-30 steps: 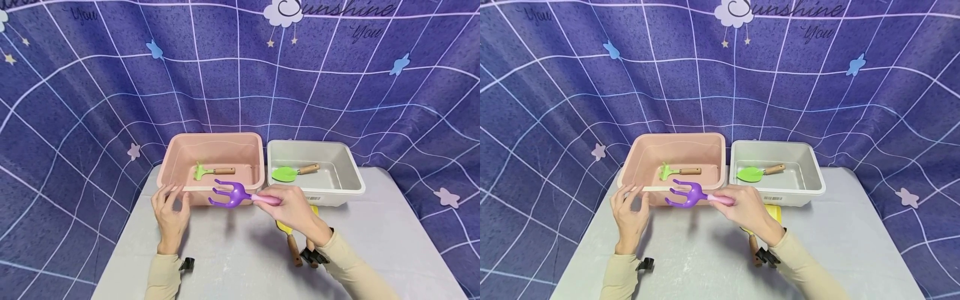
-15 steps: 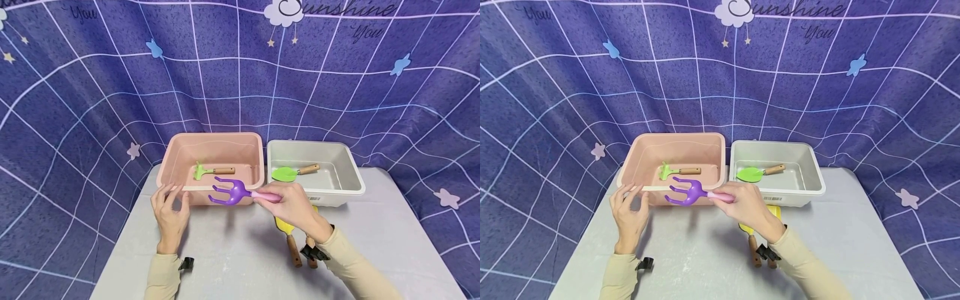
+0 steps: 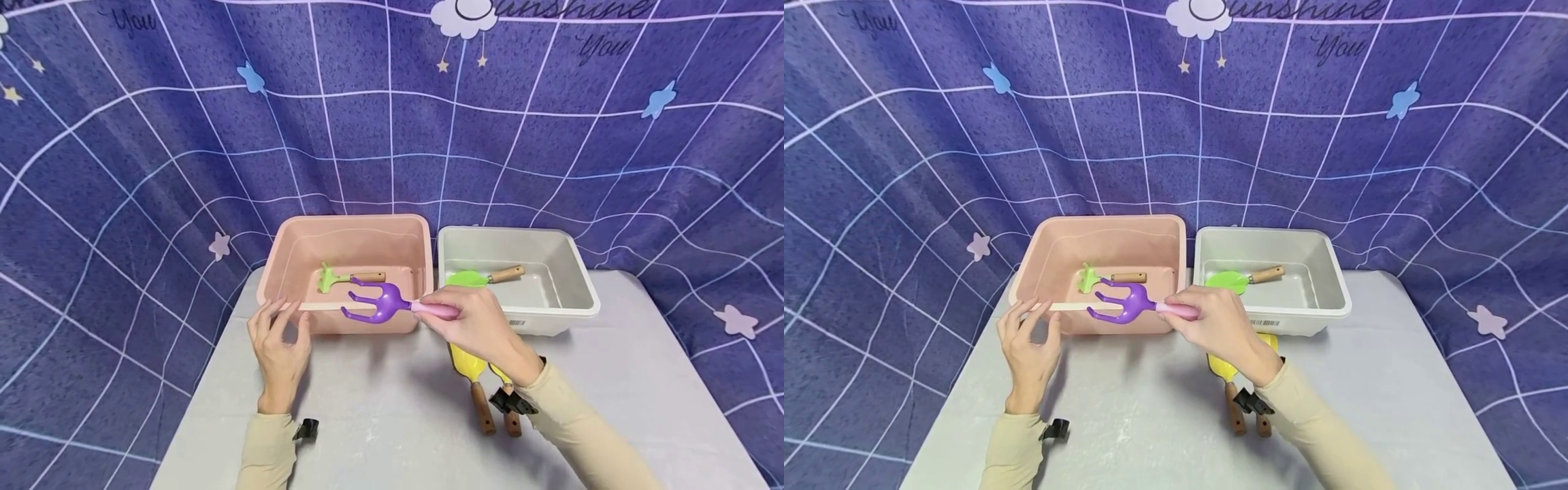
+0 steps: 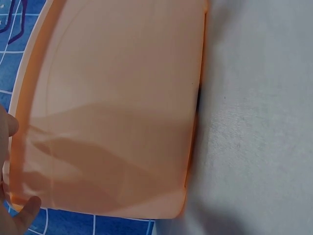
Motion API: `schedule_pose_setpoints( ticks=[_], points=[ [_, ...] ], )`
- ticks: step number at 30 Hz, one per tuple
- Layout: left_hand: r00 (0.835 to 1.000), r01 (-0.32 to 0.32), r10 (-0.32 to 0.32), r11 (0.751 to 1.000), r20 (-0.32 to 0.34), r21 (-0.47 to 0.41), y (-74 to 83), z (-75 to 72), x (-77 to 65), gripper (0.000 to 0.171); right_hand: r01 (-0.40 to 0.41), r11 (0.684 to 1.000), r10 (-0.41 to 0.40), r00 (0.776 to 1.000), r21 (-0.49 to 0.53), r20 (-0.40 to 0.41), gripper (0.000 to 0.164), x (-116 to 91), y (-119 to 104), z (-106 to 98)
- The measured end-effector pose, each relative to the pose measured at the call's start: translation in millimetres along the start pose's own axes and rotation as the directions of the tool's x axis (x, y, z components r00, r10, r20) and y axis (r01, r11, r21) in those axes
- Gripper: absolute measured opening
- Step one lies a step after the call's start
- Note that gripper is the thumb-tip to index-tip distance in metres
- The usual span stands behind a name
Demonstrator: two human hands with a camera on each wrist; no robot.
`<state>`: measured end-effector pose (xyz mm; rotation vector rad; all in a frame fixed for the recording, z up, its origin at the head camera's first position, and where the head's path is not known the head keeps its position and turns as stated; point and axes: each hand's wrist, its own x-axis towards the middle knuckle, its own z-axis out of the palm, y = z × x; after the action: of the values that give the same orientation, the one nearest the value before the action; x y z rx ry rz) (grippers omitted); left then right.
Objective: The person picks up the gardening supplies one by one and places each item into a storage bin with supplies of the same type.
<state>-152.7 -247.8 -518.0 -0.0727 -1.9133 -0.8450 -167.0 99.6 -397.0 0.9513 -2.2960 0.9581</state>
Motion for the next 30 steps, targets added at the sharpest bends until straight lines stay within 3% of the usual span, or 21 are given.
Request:
schedule_pose_setpoints(
  ticks=[12,17,23,30],
  points=[
    [1.0,0.0,0.0,1.0,-0.005,-0.001,-0.6,1.8,0.9,0.025,-0.049,0.998,0.051,0.998,-0.041,0.04,0.019,8,4,0],
    [1.0,0.006,-0.006,1.0,-0.003,-0.002,-0.8,1.4,0.1,0.025,-0.111,0.994,0.109,0.991,0.02,0.078,0.021,11,3,-2],
    [1.0,0.009,-0.009,1.0,0.0,-0.003,-1.1,0.5,-0.7,0.025,-0.235,0.965,0.219,0.966,0.115,0.138,0.022,14,3,0],
    [1.0,0.002,-0.002,1.0,0.0,-0.006,-0.9,-0.2,-0.8,0.025,-0.247,0.959,0.224,0.961,0.142,0.163,0.02,16,0,1]
  ],
)
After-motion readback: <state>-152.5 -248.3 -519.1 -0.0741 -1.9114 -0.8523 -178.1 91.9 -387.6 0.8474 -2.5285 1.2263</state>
